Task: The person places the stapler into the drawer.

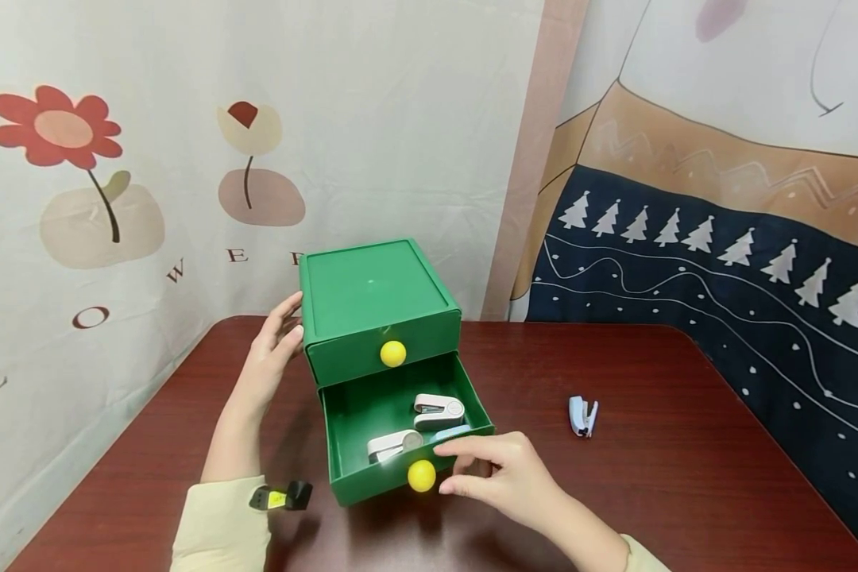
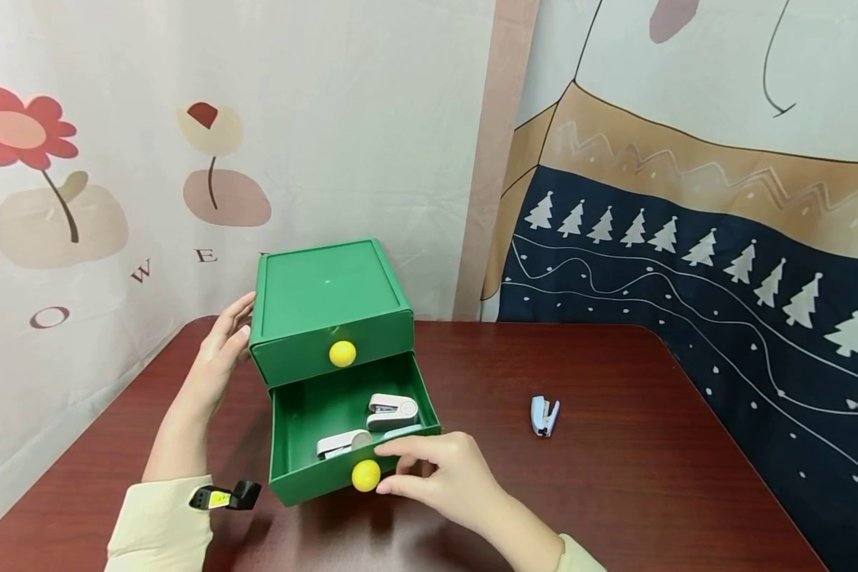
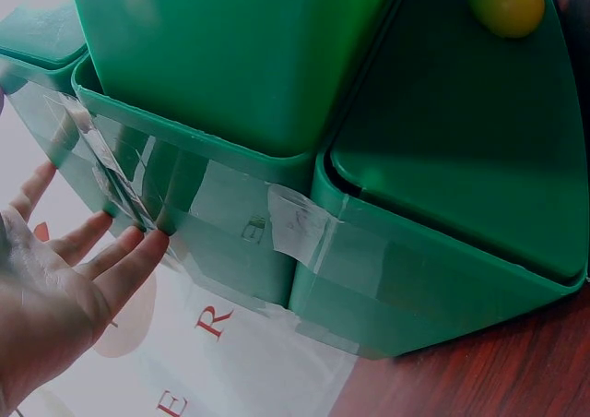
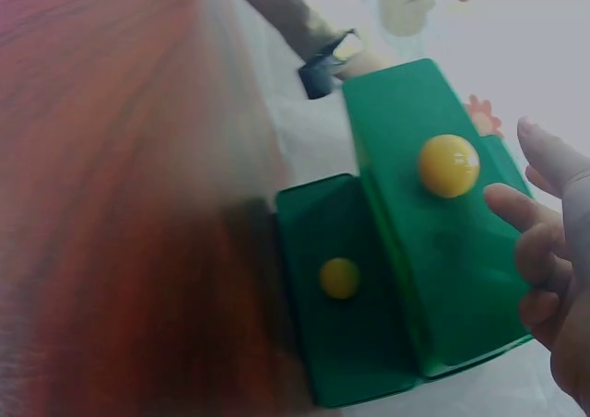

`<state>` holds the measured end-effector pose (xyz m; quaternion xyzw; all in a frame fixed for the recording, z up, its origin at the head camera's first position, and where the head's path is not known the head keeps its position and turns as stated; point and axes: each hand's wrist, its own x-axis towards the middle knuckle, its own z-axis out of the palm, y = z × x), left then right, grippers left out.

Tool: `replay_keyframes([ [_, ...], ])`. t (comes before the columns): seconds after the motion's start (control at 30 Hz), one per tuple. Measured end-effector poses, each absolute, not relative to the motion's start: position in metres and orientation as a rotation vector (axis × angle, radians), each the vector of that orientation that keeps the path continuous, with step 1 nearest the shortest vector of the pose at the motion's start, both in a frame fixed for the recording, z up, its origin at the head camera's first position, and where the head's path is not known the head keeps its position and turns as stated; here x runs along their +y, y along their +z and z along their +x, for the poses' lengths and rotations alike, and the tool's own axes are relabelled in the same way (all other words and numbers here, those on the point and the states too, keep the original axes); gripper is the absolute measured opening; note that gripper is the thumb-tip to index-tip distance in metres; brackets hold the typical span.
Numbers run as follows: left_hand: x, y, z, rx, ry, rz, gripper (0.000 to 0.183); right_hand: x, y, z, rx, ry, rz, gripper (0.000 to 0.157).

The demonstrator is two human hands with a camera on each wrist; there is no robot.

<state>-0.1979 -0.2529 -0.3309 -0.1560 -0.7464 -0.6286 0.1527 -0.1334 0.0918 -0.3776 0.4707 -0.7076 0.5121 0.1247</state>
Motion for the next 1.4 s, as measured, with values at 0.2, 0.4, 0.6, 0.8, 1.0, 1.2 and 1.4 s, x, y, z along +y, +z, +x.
replay_keyframes([
  [0.2,-0.253,-0.331,-0.198,-2.143,-1.800,-0.452,0.050,0.083,-0.395,-0.132,-2.140,1.619,1.405,0.041],
  [0.4,-0.254,-0.332,-0.199,-2.138,-1.802,-0.459,0.050,0.072,-0.406,-0.131,-2.098,1.763,1.412,0.038],
  [0.6,-0.253,-0.333,-0.199,-2.141,-1.795,-0.449,0.050,0.067,-0.406,-0.133,-2.062,1.795,1.389,0.030],
  [0.8,-0.252,-0.332,-0.198,-2.148,-1.791,-0.448,0.050,0.062,-0.398,-0.137,-2.129,1.763,1.358,0.030],
  [1.0,-0.252,-0.332,-0.198,-2.141,-1.799,-0.452,0.050,0.052,-0.394,-0.150,-2.187,1.753,1.272,0.029],
  [1.2,-0.252,-0.332,-0.198,-2.141,-1.807,-0.456,0.051,0.042,-0.392,-0.169,-2.271,1.784,1.152,0.030],
  [1.4,-0.252,-0.332,-0.198,-2.137,-1.804,-0.460,0.050,0.032,-0.390,-0.185,-2.305,1.783,1.086,0.029],
])
